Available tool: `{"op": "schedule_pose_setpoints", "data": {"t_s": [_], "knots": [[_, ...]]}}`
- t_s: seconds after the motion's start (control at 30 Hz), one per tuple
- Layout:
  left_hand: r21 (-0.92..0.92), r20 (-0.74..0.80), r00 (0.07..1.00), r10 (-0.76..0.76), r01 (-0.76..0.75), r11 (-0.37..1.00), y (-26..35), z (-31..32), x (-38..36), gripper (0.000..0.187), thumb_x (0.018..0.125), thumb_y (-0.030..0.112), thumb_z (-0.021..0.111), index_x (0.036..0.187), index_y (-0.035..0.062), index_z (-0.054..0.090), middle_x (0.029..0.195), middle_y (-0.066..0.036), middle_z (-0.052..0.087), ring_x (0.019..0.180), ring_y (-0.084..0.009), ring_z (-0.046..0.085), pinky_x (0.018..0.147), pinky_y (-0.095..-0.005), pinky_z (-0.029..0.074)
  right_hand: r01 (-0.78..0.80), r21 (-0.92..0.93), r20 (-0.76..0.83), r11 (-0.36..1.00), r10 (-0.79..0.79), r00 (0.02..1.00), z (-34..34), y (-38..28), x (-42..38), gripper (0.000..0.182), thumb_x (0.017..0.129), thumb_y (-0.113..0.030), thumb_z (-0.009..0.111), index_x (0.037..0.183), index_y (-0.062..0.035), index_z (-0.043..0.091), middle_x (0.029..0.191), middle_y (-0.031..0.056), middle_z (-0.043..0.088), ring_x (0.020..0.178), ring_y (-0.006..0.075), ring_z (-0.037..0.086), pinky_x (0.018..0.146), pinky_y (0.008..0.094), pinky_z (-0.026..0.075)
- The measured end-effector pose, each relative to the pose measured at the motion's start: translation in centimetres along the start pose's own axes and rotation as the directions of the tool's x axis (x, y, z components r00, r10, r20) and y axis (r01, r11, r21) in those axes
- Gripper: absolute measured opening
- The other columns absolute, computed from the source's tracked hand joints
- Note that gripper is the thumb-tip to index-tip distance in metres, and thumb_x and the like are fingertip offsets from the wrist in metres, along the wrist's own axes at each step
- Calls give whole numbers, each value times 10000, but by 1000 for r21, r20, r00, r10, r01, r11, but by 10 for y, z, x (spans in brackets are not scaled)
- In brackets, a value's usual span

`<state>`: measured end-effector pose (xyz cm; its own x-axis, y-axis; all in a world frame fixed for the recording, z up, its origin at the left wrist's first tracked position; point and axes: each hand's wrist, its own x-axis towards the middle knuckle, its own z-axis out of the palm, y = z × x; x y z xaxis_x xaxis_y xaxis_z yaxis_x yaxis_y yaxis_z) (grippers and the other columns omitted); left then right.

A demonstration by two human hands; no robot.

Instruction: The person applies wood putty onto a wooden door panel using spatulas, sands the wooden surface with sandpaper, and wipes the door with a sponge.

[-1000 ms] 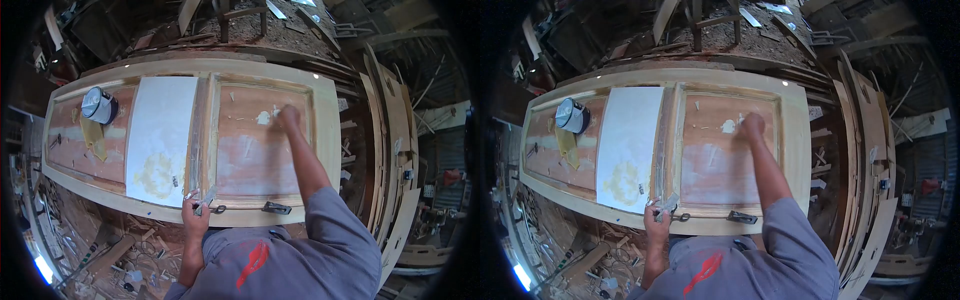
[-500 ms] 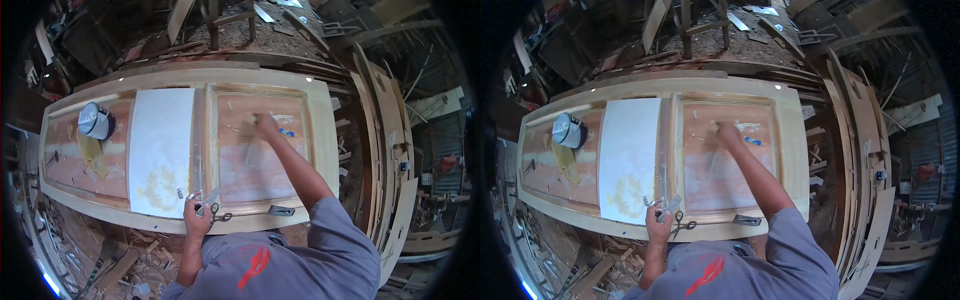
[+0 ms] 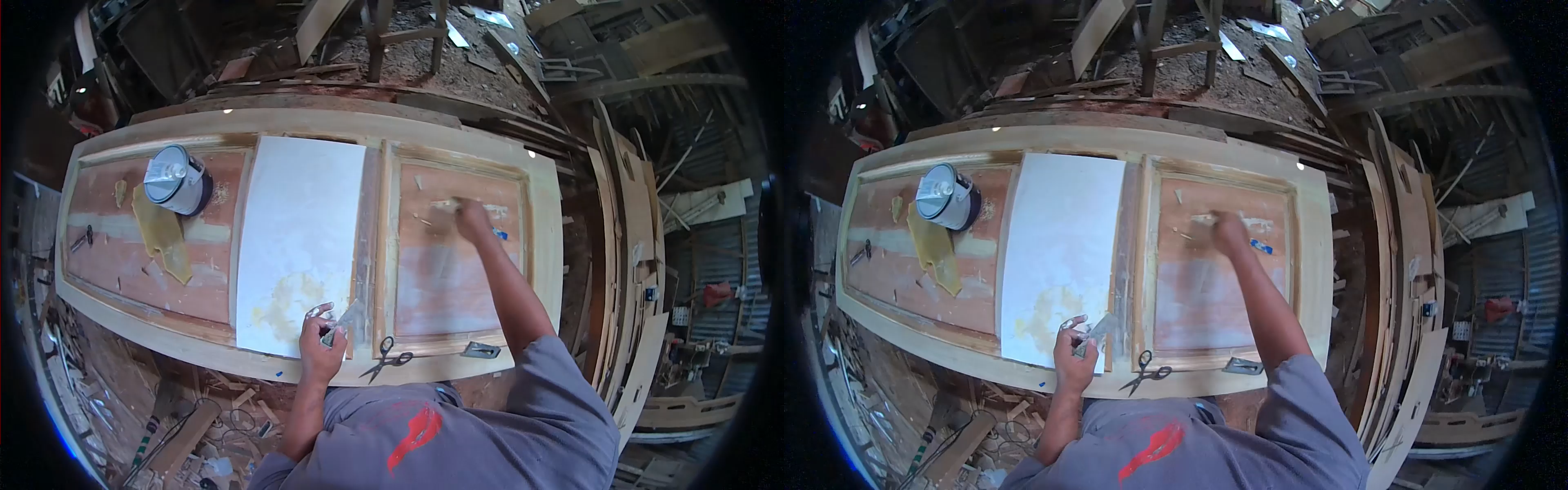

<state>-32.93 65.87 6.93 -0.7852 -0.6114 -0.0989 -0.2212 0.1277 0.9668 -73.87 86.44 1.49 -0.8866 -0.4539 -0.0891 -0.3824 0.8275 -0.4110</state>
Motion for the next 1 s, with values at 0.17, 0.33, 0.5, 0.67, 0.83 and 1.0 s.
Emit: {"op": "schedule_pose_setpoints", "data": {"t_s": [0.17, 0.33, 0.5, 0.67, 0.83, 1.0], "knots": [[32, 3, 999, 46, -46, 998, -8, -31, 15, 214, 840, -7, 675, 973, 14, 509, 1279, -223, 623, 980, -230, 630, 824, -332, 521, -203, -182, 2, 962, 207, 978, 37, -14, 26, 246, 852, -179, 609, 996, -74, 778, 1026, 243, 737, 985, 427, 704, 867, 516, 559], [45, 7, 995, 102, -102, 994, -16, -38, 27, 226, 818, -21, 679, 962, 8, 507, 1257, -218, 637, 913, -277, 657, 754, -340, 537, -90, -310, 115, 947, 131, 985, 86, -93, 4, 250, 867, -212, 612, 988, -62, 771, 1032, 231, 742, 977, 392, 719, 885, 475, 565], [-15, 28, 992, 126, -126, 992, -3, -45, 41, 229, 822, -9, 680, 963, 8, 500, 1259, -214, 637, 882, -268, 660, 747, -343, 542, 8, -121, 136, 993, 9, 991, 34, -75, -9, 363, 870, -92, 589, 1198, -82, 745, 1089, 238, 726, 1025, 407, 694, 909, 488, 550], [1, 13, 995, 100, -100, 995, -14, -60, 40, 232, 825, 2, 684, 968, 12, 501, 1262, -211, 638, 863, -260, 665, 741, -338, 540, 0, -84, -129, 997, -10, 992, 52, 19, 6, 445, 880, -15, 557, 1273, -149, 717, 1166, 234, 708, 1092, 414, 668, 956, 485, 529], [-12, 40, 999, 10, -9, 1000, -14, -68, 39, 229, 833, -7, 672, 976, 22, 495, 1292, -225, 622, 1009, -232, 627, 848, -358, 518, 42, -169, -1, 985, -43, 999, 44, -8, -44, 401, 919, -58, 551, 1281, -124, 710, 1206, 248, 692, 1182, 399, 636, 1001, 458, 518], [-41, 52, 998, 29, -27, 999, -11, -65, 46, 223, 837, -3, 670, 974, 22, 495, 1291, -221, 624, 1028, -254, 633, 874, -377, 517, -52, -258, 234, 965, 115, 965, -9, 21, 12, 365, 889, -91, 590, 1228, -111, 726, 1089, 239, 732, 1039, 409, 697, 902, 482, 553]]}}
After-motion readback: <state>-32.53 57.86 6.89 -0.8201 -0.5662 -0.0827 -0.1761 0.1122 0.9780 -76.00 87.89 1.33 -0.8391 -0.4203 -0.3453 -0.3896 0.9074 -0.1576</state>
